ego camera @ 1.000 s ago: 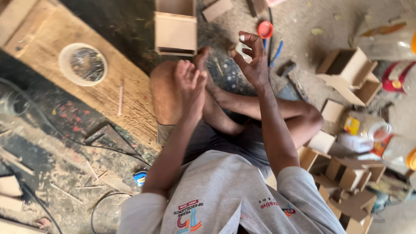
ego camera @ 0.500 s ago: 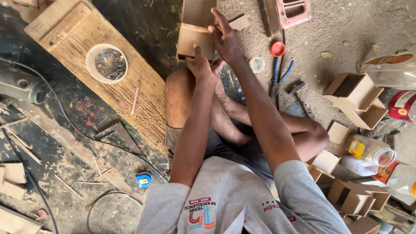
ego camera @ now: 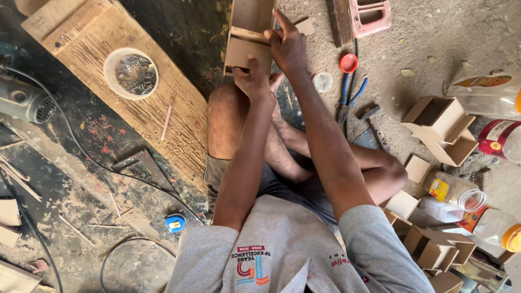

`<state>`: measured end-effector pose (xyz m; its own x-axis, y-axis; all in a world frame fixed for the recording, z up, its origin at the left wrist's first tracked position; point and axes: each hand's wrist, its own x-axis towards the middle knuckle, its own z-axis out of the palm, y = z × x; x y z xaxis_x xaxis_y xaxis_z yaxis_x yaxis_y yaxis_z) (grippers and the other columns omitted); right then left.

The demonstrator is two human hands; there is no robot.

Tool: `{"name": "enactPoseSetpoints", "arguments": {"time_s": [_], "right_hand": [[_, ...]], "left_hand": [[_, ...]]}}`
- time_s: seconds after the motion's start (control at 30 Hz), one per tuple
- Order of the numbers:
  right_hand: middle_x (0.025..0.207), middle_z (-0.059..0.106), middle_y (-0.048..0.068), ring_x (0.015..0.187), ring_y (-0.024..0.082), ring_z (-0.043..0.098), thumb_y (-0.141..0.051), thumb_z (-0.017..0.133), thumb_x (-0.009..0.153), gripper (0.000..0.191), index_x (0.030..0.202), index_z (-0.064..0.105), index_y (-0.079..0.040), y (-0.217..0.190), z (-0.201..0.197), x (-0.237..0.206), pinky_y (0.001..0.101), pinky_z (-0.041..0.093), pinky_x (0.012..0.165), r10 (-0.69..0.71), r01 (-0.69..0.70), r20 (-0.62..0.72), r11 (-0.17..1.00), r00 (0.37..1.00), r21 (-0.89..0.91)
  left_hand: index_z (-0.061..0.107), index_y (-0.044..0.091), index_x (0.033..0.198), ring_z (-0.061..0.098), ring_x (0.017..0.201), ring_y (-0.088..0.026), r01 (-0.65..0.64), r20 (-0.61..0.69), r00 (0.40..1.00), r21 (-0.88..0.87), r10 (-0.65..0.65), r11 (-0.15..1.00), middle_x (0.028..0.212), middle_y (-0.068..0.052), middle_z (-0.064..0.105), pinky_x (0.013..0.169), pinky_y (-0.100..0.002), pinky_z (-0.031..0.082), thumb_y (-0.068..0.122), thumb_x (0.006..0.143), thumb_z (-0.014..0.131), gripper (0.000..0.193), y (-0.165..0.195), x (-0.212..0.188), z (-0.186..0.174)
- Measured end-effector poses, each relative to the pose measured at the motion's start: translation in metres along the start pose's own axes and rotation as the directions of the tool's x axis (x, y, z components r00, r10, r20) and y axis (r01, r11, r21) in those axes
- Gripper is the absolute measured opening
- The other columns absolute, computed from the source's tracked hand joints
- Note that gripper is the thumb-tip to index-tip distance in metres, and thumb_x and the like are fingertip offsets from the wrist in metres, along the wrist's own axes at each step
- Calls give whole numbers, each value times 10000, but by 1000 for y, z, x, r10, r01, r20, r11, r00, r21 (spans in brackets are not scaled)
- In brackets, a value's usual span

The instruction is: The person assembles small wooden boxes by hammering nails into pre-cut pieces. They apply glue to the edges of a wooden piece, attach it to a box frame, and continue hammering nails to secure the joints.

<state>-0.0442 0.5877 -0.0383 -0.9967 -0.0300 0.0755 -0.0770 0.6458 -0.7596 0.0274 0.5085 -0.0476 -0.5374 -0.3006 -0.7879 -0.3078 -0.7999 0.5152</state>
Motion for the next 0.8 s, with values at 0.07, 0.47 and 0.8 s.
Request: {"name": "enactPoseSetpoints", "arguments": {"time_s": [0.07, 0.47, 0.8], "right_hand": [[866, 820, 74, 622, 112, 760, -143, 761, 986, 552, 1481, 530, -65, 3, 2, 0, 272, 618, 577, -30, 29, -25, 1000, 999, -8], [1261, 777, 121, 1069, 178, 772, -175, 660, 1116, 621, 1635, 343, -51, -12, -30, -41, 308, 653, 865, -282, 320, -239, 937, 929, 139], [1159, 713, 137, 904, 202, 648, -82, 777, 1002, 702, 1587, 390, -63, -129, -123, -213, 328, 549, 781, -501, 505, -60, 858, 863, 93]], "left_hand": [[395, 22, 1466, 665, 1080, -303, -360, 112, 932, 161, 345, 919, 1366, -251, 591, 859, -418, 581, 179, 1066, 620, 485, -11, -11, -8], [617, -15, 1139, 679, 984, -281, -877, 661, 434, 466, 612, 118, 1047, -150, 670, 854, -429, 562, 23, 963, 662, 185, 88, -115, -89], [647, 61, 1328, 660, 1086, -307, -903, 885, 100, 273, 455, -332, 1196, -104, 684, 960, -466, 523, 47, 976, 711, 358, 131, -184, -106]]}}
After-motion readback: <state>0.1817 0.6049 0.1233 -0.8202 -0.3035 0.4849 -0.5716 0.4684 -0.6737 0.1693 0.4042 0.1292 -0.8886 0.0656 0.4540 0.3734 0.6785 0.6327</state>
